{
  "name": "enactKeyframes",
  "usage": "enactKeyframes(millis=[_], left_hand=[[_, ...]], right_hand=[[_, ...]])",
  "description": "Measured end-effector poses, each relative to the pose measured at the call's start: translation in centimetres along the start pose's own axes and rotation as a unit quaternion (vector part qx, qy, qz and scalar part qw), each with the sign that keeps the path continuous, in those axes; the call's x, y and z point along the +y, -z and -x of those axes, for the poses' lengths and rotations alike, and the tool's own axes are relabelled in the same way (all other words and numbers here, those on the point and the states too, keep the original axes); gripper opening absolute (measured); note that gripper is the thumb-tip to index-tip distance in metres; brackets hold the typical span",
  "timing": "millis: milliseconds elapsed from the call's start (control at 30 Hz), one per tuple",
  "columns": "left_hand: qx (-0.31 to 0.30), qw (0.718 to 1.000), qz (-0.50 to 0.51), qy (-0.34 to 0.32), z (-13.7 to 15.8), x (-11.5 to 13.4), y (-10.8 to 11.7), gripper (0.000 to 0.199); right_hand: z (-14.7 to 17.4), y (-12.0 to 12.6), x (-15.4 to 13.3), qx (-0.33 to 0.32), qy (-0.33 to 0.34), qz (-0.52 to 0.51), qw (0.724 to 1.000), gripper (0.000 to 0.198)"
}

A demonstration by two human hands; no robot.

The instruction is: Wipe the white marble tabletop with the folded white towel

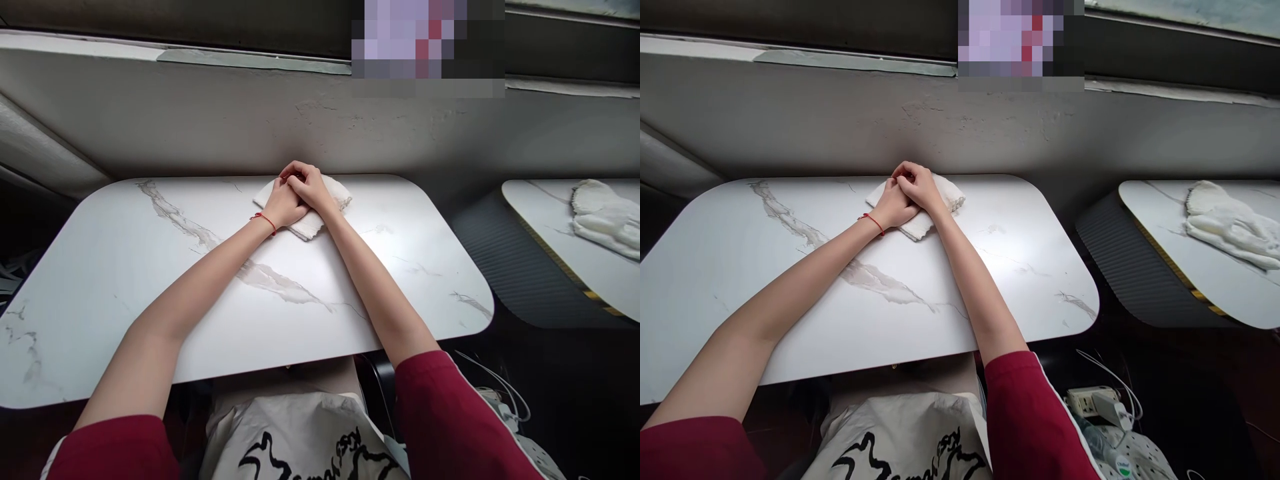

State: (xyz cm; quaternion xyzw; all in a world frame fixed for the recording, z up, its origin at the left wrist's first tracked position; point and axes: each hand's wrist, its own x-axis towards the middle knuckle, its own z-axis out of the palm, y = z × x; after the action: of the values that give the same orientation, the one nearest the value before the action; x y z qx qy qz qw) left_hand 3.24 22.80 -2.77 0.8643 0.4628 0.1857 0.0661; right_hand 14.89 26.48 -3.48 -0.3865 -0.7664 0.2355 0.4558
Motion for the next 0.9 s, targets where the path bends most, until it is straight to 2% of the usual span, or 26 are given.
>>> enactKeyframes(millis=[267,433,533,700,900], left_hand=[[-0.016,1.000,-0.010,-0.011,0.5,0.0,0.1,0.059],[-0.036,0.997,-0.012,-0.063,2.6,1.0,0.5,0.066],[-0.053,0.994,-0.015,-0.090,4.3,2.8,0.7,0.066],[-0.092,0.990,-0.038,-0.101,7.7,7.3,0.9,0.062],[-0.123,0.985,-0.062,-0.107,14.2,11.6,1.1,0.057]], right_hand=[[0.8,-0.5,-0.5,0.027,0.008,0.030,0.999,0.014],[3.6,-0.7,-2.4,0.047,0.002,0.078,0.996,0.015],[6.2,-0.4,-3.8,0.060,-0.019,0.080,0.995,0.016],[11.0,1.0,-7.3,0.061,-0.034,0.078,0.995,0.016],[17.4,1.8,-13.3,0.020,-0.044,0.080,0.996,0.020]])
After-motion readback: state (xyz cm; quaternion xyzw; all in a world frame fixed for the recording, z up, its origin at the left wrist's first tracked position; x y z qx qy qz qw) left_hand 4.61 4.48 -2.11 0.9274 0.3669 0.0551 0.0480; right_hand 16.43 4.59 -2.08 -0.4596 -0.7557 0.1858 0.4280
